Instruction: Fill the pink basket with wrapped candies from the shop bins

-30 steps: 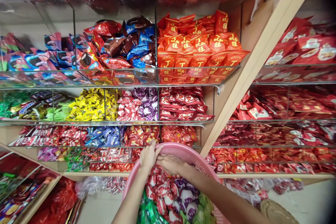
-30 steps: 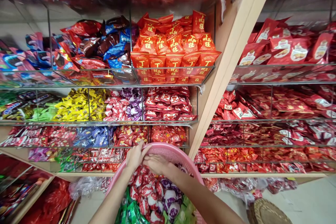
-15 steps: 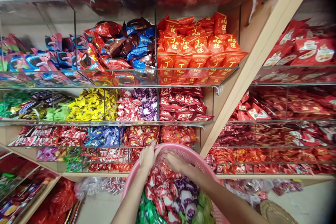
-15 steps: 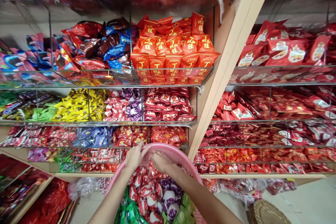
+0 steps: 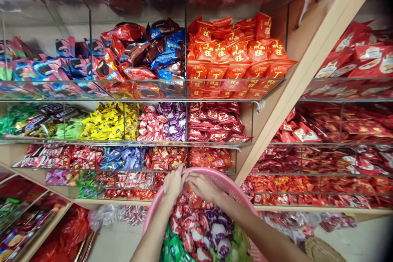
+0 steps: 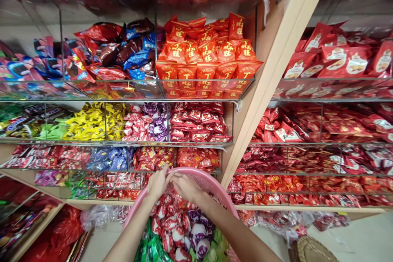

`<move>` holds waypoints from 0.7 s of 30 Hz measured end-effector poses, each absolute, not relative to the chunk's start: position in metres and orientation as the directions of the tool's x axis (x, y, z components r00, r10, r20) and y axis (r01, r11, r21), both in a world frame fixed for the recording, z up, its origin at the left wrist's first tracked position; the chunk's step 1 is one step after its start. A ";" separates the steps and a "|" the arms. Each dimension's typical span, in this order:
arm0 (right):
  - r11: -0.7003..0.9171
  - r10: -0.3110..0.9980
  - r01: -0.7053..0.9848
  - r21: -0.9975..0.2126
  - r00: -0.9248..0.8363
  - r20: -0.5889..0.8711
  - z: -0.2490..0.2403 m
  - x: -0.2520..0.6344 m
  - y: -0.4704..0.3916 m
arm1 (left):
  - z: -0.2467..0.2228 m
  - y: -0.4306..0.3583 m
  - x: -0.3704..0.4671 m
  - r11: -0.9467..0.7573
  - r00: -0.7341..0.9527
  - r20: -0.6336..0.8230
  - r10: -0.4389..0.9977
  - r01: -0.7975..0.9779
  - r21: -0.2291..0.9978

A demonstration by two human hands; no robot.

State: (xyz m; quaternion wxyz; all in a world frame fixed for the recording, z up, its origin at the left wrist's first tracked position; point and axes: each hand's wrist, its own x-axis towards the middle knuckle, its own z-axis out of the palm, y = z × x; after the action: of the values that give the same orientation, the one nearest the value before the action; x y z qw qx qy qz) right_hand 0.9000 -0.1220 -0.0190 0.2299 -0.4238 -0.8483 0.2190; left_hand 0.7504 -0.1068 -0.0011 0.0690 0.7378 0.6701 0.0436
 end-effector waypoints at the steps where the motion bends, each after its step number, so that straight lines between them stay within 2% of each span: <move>1: 0.540 0.829 0.629 -0.559 -0.511 0.225 -0.014 0.902 -0.120 | -0.002 -0.106 0.750 -0.102 0.107 -0.024 0.994 0.982 0.159; 5: 0.406 0.909 0.749 -0.524 -0.274 0.313 0.001 0.917 -0.098 | -0.004 -0.106 0.750 -0.104 0.106 -0.007 0.994 0.980 0.170; 8: 0.293 0.937 0.817 -0.496 -0.142 0.320 0.001 0.926 -0.078 | -0.003 -0.107 0.750 -0.101 0.102 0.002 0.995 0.978 0.183; 13: 0.256 0.959 0.795 -0.550 -0.138 0.247 -0.014 0.923 -0.063 | -0.002 -0.107 0.751 -0.088 0.090 -0.004 0.996 0.982 0.170; 21: 0.349 0.930 0.698 -0.626 -0.178 0.321 -0.017 0.928 -0.069 | -0.003 -0.106 0.749 -0.104 0.103 0.016 0.995 0.980 0.172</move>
State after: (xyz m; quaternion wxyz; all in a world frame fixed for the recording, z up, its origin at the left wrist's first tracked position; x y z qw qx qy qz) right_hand 0.9280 -0.0689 -0.0168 0.3392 -0.5440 -0.7481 0.1715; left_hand 0.7494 -0.1057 -0.0033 0.0586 0.7401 0.6668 0.0637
